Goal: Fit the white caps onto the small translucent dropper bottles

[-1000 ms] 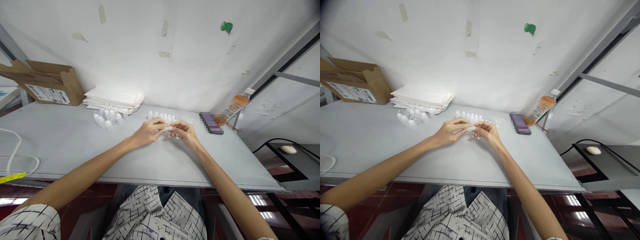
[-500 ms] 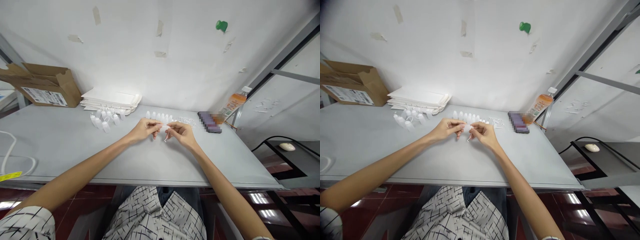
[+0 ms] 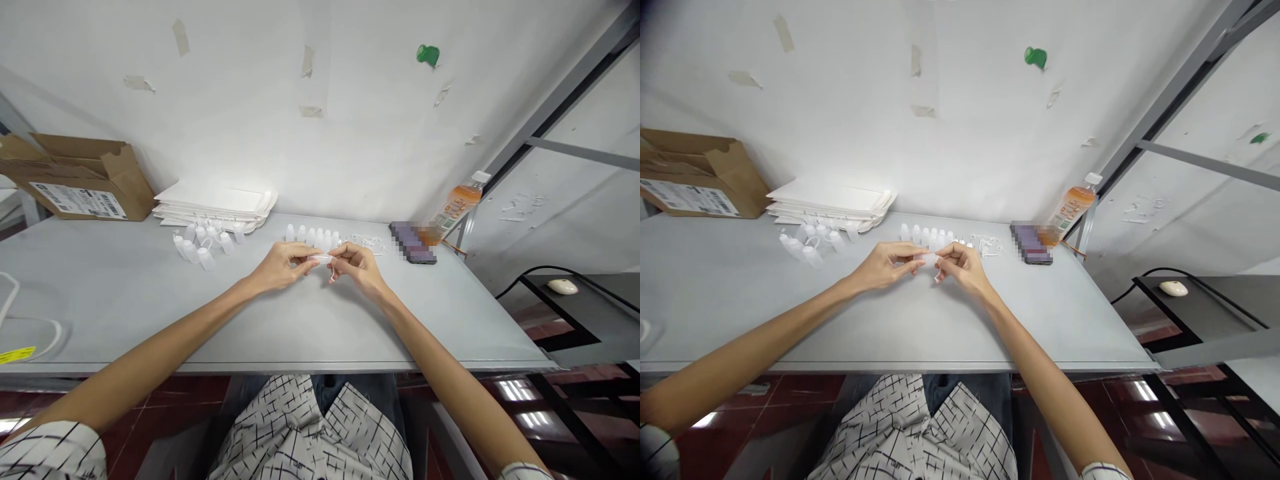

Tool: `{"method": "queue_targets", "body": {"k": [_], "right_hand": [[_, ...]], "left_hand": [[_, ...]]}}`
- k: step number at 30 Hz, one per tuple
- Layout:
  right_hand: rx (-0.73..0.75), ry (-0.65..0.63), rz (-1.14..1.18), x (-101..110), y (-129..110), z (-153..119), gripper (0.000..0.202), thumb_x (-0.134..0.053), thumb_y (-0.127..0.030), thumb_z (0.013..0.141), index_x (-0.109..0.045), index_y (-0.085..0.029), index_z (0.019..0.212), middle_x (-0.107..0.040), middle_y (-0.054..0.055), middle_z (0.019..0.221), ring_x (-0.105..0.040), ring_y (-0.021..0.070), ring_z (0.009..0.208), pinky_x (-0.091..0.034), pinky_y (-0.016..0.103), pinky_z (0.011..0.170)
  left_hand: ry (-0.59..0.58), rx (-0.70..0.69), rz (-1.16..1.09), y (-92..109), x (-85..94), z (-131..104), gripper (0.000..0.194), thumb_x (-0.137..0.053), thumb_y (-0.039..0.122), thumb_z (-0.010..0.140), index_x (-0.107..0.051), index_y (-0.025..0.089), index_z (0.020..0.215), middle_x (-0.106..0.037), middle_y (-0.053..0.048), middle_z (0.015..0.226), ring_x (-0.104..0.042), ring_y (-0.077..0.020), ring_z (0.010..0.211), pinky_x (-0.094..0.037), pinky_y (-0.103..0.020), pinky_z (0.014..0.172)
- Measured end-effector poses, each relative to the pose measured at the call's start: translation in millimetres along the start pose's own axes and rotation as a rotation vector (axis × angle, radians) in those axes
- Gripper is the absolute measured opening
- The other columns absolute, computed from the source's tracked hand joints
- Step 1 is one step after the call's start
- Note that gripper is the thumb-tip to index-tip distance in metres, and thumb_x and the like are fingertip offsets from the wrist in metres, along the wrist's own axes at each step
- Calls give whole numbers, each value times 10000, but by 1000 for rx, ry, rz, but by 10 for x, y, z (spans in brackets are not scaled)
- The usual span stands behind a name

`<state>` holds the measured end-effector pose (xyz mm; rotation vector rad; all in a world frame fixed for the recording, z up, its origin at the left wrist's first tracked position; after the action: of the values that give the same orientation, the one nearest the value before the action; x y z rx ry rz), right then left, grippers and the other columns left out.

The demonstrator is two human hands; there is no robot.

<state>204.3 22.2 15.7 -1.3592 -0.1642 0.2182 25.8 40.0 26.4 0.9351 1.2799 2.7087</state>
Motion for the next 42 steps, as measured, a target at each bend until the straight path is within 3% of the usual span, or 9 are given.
{"method": "queue_targets", "body": {"k": [6,14,23,28,32,35,38,42], "right_hand": [[-35,-12,60,21,53,8,239,-786,-345,731,-657,-169,828,-651,10,690,-644,154,609,-591,352,613],[-54,-52,152,57,67,21,223,-817,-305,716,-694,-164,837,-656,9,712,-605,127,615,-620,400,679],[-94,-28,225,34,46,27,196,-825,-278,705,-698,-169,807,-627,-15,662,-572,107,583,-606,385,691],[-121,-55,226,65,30,33,206,-833,-271,695,-705,-170,820,-632,-20,659,-584,106,571,-599,378,698],[-73,-54,154,95,-3,46,219,-803,-297,740,-724,-171,900,-671,2,701,-656,142,638,-589,377,732],[-31,-16,65,94,-25,50,277,-791,-330,755,-729,-173,975,-698,15,715,-688,167,658,-582,387,745],[4,26,12,70,-56,38,313,-803,-353,737,-731,-170,981,-708,20,684,-689,175,638,-579,393,737],[43,58,-42,40,-117,11,276,-785,-374,752,-742,-161,923,-718,39,690,-686,178,631,-571,376,703]], "left_hand": [[20,-164,187,39,17,-5,251,-605,296,915,-757,155,1056,-742,-77,856,-631,-133,697,-484,-235,613],[48,-236,255,114,18,-16,244,-572,253,935,-736,152,1084,-731,-69,845,-630,-120,686,-485,-235,611],[55,-484,448,209,-11,-60,233,-489,195,974,-674,138,1104,-693,-84,912,-617,-124,727,-499,-245,638],[22,-529,536,260,-49,-88,268,-429,132,975,-648,141,1128,-682,-96,922,-616,-128,745,-505,-241,646],[106,-375,392,261,-36,-50,237,-505,218,960,-681,155,1105,-678,-72,911,-624,-124,748,-519,-239,673],[144,-73,142,167,-26,3,260,-565,322,931,-718,137,1033,-685,-61,868,-628,-112,662,-532,-240,643],[84,219,-161,56,-65,31,342,-553,402,931,-717,113,1012,-645,-27,713,-580,-92,505,-504,-240,537],[49,316,-475,22,-91,48,365,-661,424,860,-709,96,1013,-583,5,630,-553,-90,479,-493,-244,501]]}}
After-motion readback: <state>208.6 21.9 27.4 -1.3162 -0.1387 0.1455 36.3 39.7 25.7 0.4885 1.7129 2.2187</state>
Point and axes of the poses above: each hand's wrist, its own z-axis towards the middle knuckle, its own x-axis out of the back of the hand, y = z × x, the point moved 4 cm from there along z, towards the middle knuckle
